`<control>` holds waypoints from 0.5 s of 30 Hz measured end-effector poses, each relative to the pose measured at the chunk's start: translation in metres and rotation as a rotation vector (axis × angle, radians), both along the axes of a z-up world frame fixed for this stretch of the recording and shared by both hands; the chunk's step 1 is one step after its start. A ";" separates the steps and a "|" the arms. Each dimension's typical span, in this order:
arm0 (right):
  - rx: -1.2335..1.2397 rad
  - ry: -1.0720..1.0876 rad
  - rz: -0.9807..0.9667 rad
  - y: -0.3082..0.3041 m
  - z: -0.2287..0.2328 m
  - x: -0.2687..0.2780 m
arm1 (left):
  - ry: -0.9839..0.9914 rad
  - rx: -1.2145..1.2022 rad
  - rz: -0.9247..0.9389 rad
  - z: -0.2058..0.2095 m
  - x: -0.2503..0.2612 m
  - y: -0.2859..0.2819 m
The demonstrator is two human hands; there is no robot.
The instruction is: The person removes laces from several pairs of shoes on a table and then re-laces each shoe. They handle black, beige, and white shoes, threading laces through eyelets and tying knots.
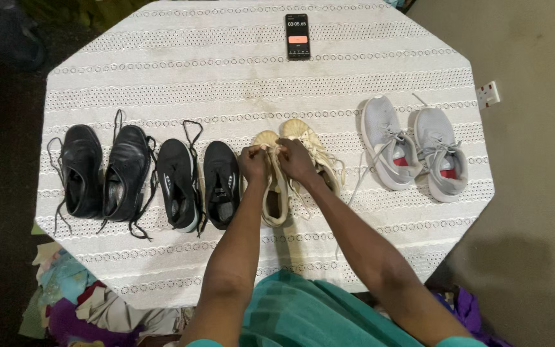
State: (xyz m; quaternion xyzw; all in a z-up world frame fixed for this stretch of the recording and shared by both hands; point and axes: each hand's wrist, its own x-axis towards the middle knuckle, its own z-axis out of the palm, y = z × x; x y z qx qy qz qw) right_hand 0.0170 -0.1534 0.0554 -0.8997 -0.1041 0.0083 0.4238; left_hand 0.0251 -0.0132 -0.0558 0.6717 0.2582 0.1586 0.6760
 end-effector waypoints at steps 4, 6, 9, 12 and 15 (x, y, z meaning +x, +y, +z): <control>-0.206 -0.002 0.168 0.009 -0.008 0.029 | 0.070 -0.343 -0.043 -0.004 0.000 0.000; -0.292 0.013 0.125 0.015 -0.013 0.038 | 0.070 -0.379 -0.055 -0.002 -0.001 0.002; -0.320 -0.001 0.041 0.022 -0.020 0.050 | -0.011 -0.045 0.063 0.005 -0.007 0.001; -0.111 0.247 -0.041 0.024 -0.024 0.057 | -0.130 0.434 -0.133 0.017 -0.021 0.002; -0.016 0.414 -0.086 0.033 -0.024 0.060 | 0.015 0.409 -0.247 0.032 -0.024 -0.002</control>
